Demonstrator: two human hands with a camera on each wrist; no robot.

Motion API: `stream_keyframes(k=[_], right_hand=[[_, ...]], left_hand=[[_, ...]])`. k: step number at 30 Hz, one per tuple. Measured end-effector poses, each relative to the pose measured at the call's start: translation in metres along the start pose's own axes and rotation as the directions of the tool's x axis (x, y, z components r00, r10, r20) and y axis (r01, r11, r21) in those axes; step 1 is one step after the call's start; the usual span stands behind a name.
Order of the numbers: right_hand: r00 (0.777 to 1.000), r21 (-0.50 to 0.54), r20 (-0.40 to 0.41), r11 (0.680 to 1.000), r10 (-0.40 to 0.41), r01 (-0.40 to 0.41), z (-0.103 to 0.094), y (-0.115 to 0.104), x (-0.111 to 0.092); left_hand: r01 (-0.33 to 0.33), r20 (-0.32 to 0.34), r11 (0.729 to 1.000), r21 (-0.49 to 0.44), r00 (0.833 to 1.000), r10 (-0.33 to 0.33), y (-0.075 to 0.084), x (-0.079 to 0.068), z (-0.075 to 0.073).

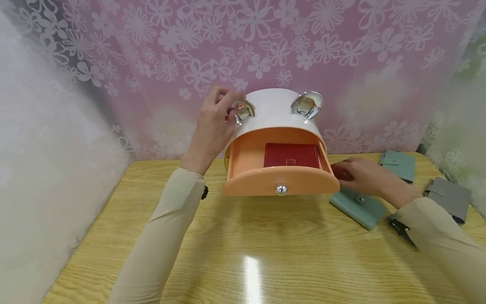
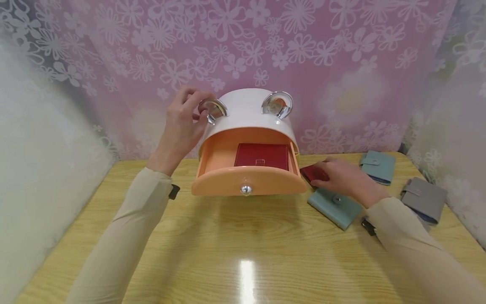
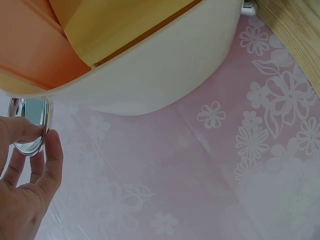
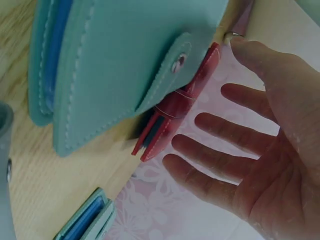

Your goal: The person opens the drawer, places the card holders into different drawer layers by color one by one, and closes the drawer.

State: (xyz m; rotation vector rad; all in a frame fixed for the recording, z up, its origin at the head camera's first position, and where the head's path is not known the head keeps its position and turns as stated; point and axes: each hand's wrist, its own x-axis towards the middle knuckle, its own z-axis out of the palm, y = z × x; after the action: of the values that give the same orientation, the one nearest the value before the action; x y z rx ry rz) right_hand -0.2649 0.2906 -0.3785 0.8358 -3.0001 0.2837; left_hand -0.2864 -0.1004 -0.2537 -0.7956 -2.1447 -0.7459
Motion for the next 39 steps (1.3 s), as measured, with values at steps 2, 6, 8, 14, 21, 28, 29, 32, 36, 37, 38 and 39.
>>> stream_keyframes(k=[2, 6, 8, 14, 21, 28, 29, 32, 36, 37, 38, 39], right_hand=[[1.000, 0.004, 0.014, 1.000, 0.008, -0.008, 0.002, 0.001, 0.001], [0.999, 0.002, 0.035, 1.000, 0.029, -0.029, 0.005, 0.002, 0.003], [0.998, -0.003, 0.043, 0.999, 0.037, -0.037, 0.005, 0.001, 0.005], [0.996, -0.016, 0.072, 0.998, 0.058, -0.057, 0.005, -0.001, 0.008], [0.997, 0.009, 0.054, 0.999, 0.051, -0.051, 0.004, 0.000, 0.006], [0.999, 0.030, 0.019, 0.999, 0.026, -0.027, 0.002, 0.004, 0.001], [1.000, 0.033, 0.010, 0.999, 0.015, -0.015, 0.001, 0.004, 0.000], [0.999, 0.012, -0.020, 0.999, -0.032, 0.032, 0.000, 0.005, -0.001], [0.996, -0.031, -0.035, 0.996, -0.081, 0.080, -0.002, 0.006, -0.001], [0.996, -0.045, -0.036, 0.995, -0.087, 0.085, -0.002, 0.007, -0.001], [0.995, -0.057, -0.036, 0.994, -0.091, 0.089, -0.002, 0.008, -0.002], [0.994, -0.069, -0.050, 0.993, -0.101, 0.097, -0.002, 0.008, -0.003]], left_hand=[[-0.004, 0.002, 1.000, -0.005, 1.000, 0.004, 0.000, 0.000, 0.000], [-0.012, -0.002, 1.000, -0.013, 1.000, 0.012, -0.001, 0.001, 0.000], [-0.011, -0.006, 1.000, -0.014, 1.000, 0.011, -0.002, 0.001, 0.000], [-0.010, -0.013, 1.000, -0.011, 1.000, 0.009, -0.002, 0.000, 0.000], [-0.014, -0.020, 1.000, -0.015, 1.000, 0.014, -0.002, 0.001, 0.001], [-0.017, -0.022, 1.000, -0.004, 1.000, 0.017, 0.000, 0.001, 0.000], [-0.017, -0.021, 1.000, -0.001, 1.000, 0.017, 0.000, 0.001, 0.000], [-0.015, -0.016, 1.000, 0.008, 1.000, 0.015, 0.000, 0.002, 0.000], [-0.009, -0.007, 1.000, 0.012, 1.000, 0.009, 0.000, 0.002, -0.001], [-0.006, -0.006, 1.000, 0.010, 1.000, 0.006, 0.001, 0.001, -0.001], [-0.003, -0.003, 1.000, 0.009, 1.000, 0.003, 0.001, 0.001, -0.001], [-0.001, -0.001, 1.000, 0.007, 1.000, 0.001, 0.001, 0.001, -0.001]])
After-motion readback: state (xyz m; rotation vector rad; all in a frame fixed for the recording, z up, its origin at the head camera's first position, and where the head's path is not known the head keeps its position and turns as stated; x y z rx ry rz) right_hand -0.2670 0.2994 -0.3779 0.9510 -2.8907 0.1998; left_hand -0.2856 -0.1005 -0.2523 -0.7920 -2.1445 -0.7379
